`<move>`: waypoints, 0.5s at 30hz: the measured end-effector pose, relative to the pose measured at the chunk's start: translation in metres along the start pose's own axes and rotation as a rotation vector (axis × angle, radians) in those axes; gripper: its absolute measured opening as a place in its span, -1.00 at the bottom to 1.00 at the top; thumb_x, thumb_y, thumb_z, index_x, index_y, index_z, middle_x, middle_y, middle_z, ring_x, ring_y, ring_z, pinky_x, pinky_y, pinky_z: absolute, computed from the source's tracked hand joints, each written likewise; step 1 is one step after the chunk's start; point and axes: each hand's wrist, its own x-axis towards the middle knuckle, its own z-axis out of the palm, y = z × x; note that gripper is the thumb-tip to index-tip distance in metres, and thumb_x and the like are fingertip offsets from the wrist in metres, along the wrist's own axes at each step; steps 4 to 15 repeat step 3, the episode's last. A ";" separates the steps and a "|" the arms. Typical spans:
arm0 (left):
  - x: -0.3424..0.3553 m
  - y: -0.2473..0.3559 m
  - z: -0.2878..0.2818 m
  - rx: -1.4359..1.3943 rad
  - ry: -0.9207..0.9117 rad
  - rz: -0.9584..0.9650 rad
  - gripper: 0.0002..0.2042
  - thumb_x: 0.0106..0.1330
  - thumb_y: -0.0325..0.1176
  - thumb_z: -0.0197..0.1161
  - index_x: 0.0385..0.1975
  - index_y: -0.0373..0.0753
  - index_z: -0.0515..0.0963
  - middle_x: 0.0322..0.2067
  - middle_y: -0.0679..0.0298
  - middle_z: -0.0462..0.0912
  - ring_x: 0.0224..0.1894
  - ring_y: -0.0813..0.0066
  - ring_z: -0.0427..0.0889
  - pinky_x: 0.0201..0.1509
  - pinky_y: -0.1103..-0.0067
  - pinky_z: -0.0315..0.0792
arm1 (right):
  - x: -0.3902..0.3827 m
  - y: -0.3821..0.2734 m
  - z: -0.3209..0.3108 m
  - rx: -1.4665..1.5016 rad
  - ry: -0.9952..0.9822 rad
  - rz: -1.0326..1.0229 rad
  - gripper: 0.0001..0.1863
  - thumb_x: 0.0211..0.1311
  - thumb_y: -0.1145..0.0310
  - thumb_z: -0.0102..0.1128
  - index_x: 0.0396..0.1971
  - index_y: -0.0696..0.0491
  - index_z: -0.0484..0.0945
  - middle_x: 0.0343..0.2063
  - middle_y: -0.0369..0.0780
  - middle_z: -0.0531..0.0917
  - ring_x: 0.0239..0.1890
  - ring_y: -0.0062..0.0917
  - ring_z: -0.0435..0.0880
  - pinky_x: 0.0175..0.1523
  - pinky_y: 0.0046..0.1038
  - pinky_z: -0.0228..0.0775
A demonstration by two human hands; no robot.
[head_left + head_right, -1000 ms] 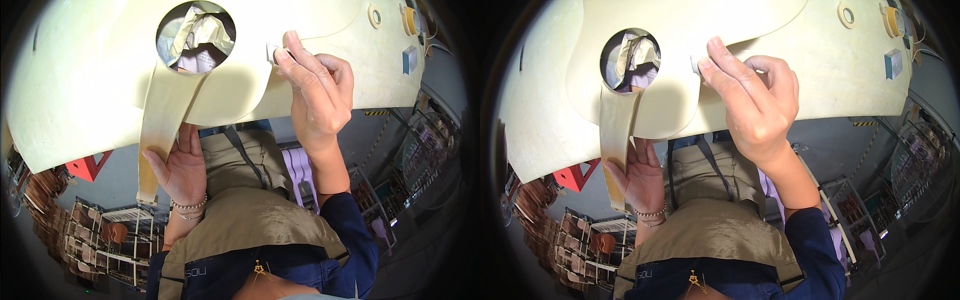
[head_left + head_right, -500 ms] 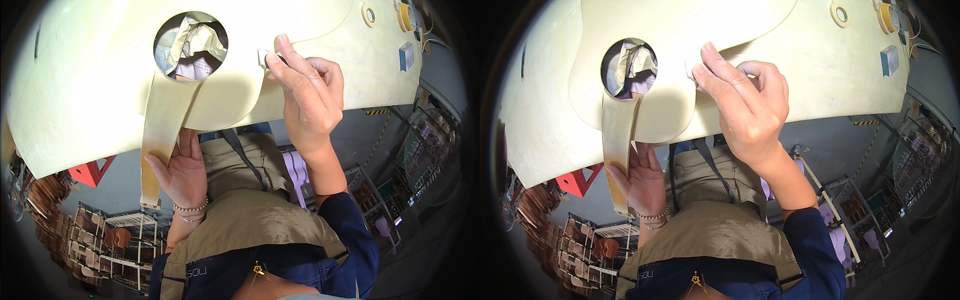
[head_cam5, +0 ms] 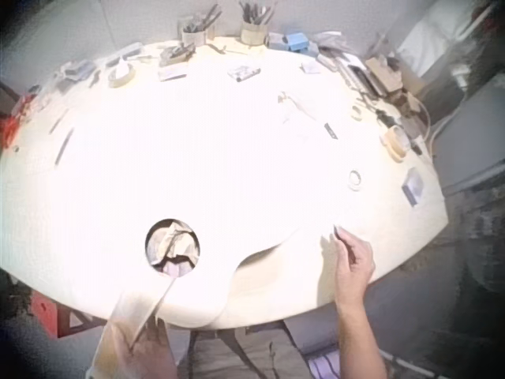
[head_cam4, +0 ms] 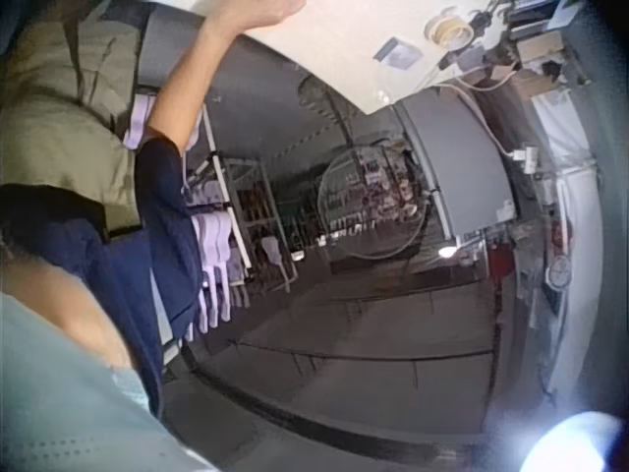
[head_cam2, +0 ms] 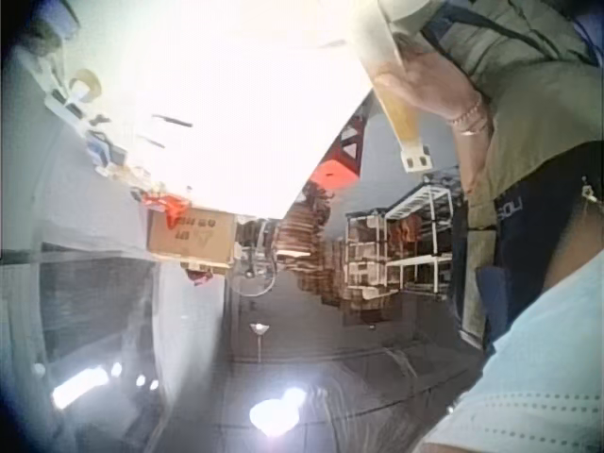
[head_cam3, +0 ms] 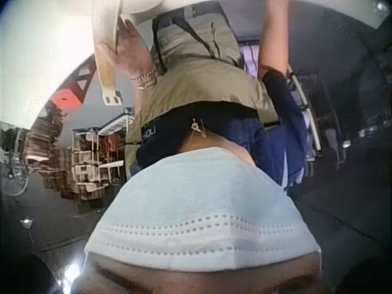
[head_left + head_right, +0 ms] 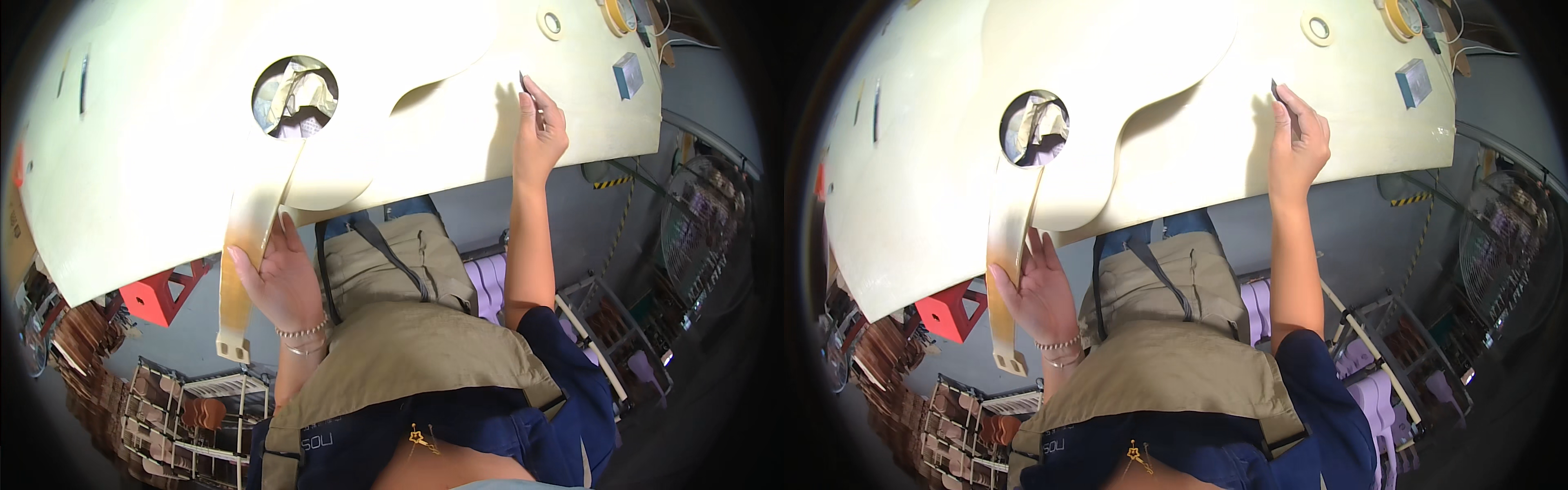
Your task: The person sands the edges and surfaces of a light purple guitar body using a sanding block, then uses a small blade to scrape and smooth the edges. The person repeats this process on a second guitar body and places the finished pieces on a drying rack.
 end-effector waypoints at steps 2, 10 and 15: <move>0.006 0.011 -0.002 0.090 -0.033 0.103 -0.50 0.38 0.01 -0.15 0.16 -0.22 0.27 0.11 0.18 0.39 0.16 0.39 0.34 0.29 0.42 0.16 | 0.007 0.004 -0.007 -0.175 0.043 -0.189 -0.79 0.18 0.47 0.13 -0.18 0.09 0.59 -0.08 -0.16 0.59 -0.05 -0.41 0.52 0.08 -0.47 0.33; 0.009 0.020 0.000 0.153 -0.042 0.156 -0.49 0.38 0.02 -0.16 0.16 -0.22 0.26 0.11 0.18 0.39 0.16 0.40 0.33 0.30 0.43 0.15 | 0.005 0.005 -0.011 -0.256 0.062 -0.268 -0.79 0.20 0.45 0.12 -0.17 0.09 0.59 -0.07 -0.14 0.58 -0.03 -0.39 0.51 0.15 -0.44 0.28; 0.009 0.020 0.000 0.153 -0.042 0.156 -0.49 0.38 0.02 -0.16 0.16 -0.22 0.26 0.11 0.18 0.39 0.16 0.40 0.33 0.30 0.43 0.15 | 0.005 0.005 -0.011 -0.256 0.062 -0.268 -0.79 0.20 0.45 0.12 -0.17 0.09 0.59 -0.07 -0.14 0.58 -0.03 -0.39 0.51 0.15 -0.44 0.28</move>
